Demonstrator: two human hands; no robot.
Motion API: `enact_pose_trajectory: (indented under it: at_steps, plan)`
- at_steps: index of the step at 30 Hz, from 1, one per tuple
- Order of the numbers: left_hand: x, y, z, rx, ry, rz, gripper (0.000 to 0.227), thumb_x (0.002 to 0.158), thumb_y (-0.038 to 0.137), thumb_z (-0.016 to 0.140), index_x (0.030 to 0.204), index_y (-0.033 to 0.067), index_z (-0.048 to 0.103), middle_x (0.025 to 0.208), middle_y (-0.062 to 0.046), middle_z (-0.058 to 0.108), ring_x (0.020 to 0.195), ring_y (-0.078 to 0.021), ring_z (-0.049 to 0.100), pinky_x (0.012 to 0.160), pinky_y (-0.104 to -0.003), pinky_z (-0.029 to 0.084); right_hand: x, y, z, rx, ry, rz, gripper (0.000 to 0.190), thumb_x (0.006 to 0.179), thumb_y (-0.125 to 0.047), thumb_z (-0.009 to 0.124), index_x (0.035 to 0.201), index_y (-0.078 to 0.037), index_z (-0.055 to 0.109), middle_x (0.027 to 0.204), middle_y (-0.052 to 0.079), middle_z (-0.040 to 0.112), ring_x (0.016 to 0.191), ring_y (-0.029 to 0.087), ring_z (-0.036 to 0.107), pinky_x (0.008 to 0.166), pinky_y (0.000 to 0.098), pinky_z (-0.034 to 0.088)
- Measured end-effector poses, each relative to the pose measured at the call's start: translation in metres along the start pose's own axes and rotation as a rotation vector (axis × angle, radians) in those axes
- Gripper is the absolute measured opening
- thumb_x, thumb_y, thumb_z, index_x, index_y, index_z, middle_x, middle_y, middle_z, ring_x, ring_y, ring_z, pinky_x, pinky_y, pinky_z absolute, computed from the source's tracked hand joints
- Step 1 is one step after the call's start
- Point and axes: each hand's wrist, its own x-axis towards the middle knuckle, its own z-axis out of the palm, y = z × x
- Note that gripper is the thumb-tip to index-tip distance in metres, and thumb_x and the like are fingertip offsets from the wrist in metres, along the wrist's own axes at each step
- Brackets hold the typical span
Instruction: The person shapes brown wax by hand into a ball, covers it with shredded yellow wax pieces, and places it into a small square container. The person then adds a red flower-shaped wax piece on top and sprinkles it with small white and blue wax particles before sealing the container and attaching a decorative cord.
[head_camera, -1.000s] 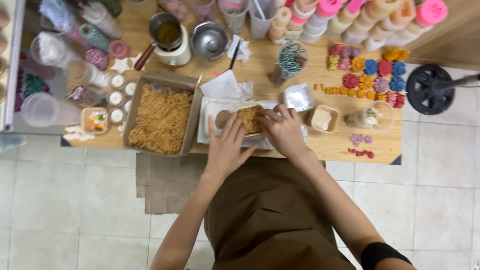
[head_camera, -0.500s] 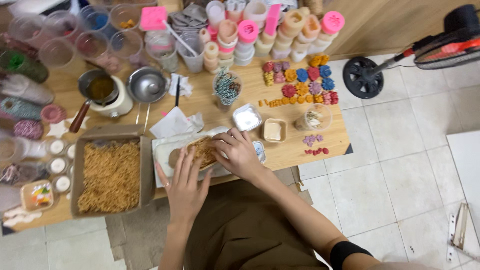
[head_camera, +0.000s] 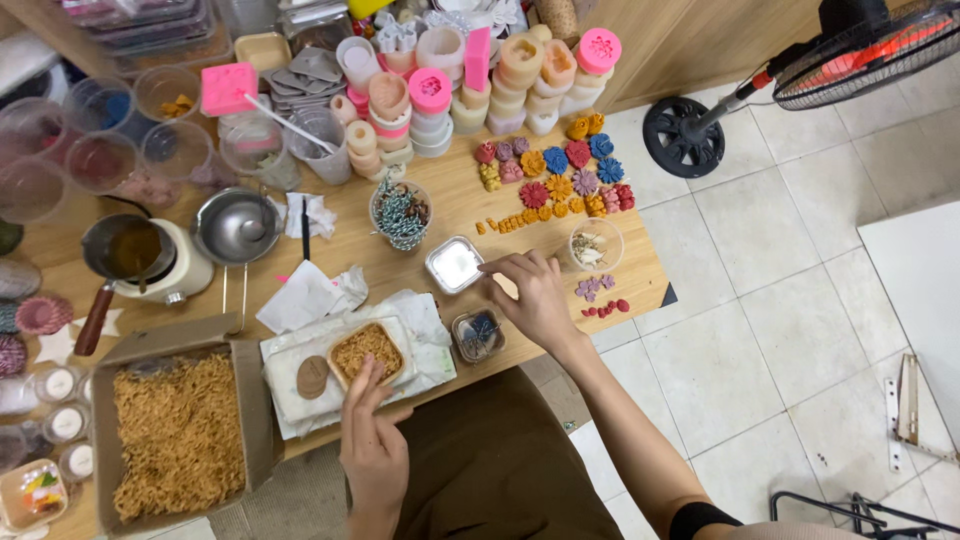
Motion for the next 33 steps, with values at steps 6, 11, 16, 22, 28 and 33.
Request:
enact_pose_trajectory:
  at_steps: [6,11,16,22,28,33]
  plan:
    - [0.007,0.015,0.024,0.039,-0.023,0.101,0.033,0.089,-0.017,0.042,0.116,-0.0057,0.058,0.148,-0.02,0.053,0.14,-0.0363,0.055,0.113,-0.046,0.049,0.003,0.015,0.016,-0.029,-0.044,0.087,0.016,0.087,-0.019,0.074,0.102,-0.017,0.077,0.095,-0.001,0.074,0.091,0.022,0.061,0.081,0.0396,0.039]
    - [0.021,0.032,0.033,-0.019,-0.209,0.078,0.044,0.081,-0.019,0.038,0.118,-0.0044,0.057,0.155,-0.024,0.044,0.153,-0.0437,0.031,0.122,-0.052,0.032,0.004,0.02,0.032,0.009,-0.035,0.101,0.015,0.088,-0.019,0.074,0.103,-0.016,0.077,0.097,0.0,0.074,0.092,0.022,0.063,0.082,0.0386,0.041]
    - [0.032,0.035,0.038,-0.02,-0.262,0.049,0.043,0.082,-0.019,0.036,0.117,-0.0035,0.056,0.159,-0.025,0.04,0.157,-0.0441,0.024,0.124,-0.053,0.028,0.0,0.021,0.038,0.034,-0.021,0.124,0.015,0.089,-0.019,0.073,0.103,-0.016,0.078,0.097,0.001,0.075,0.095,0.023,0.065,0.085,0.0392,0.042]
    - [0.038,0.035,0.038,-0.034,-0.241,0.039,0.041,0.083,-0.018,0.036,0.117,-0.0037,0.054,0.16,-0.025,0.038,0.157,-0.0445,0.024,0.123,-0.052,0.03,-0.002,0.022,0.042,0.05,-0.026,0.148,0.015,0.089,-0.019,0.074,0.103,-0.016,0.078,0.096,0.002,0.074,0.097,0.025,0.065,0.086,0.0401,0.043]
    - [0.035,0.035,0.039,-0.022,-0.242,0.04,0.041,0.082,-0.019,0.037,0.116,-0.0038,0.053,0.161,-0.025,0.037,0.157,-0.0439,0.023,0.123,-0.052,0.029,-0.002,0.023,0.038,0.062,-0.018,0.137,0.016,0.088,-0.017,0.073,0.103,-0.015,0.077,0.097,0.003,0.075,0.097,0.025,0.065,0.088,0.0405,0.044]
    - [0.029,0.034,0.043,-0.082,-0.252,-0.01,0.036,0.08,-0.02,0.037,0.108,-0.002,0.051,0.161,-0.027,0.037,0.157,-0.0416,0.026,0.123,-0.05,0.031,-0.002,0.017,0.037,0.067,-0.017,0.131,0.016,0.088,-0.016,0.073,0.102,-0.015,0.078,0.094,0.003,0.074,0.096,0.025,0.065,0.09,0.0408,0.044]
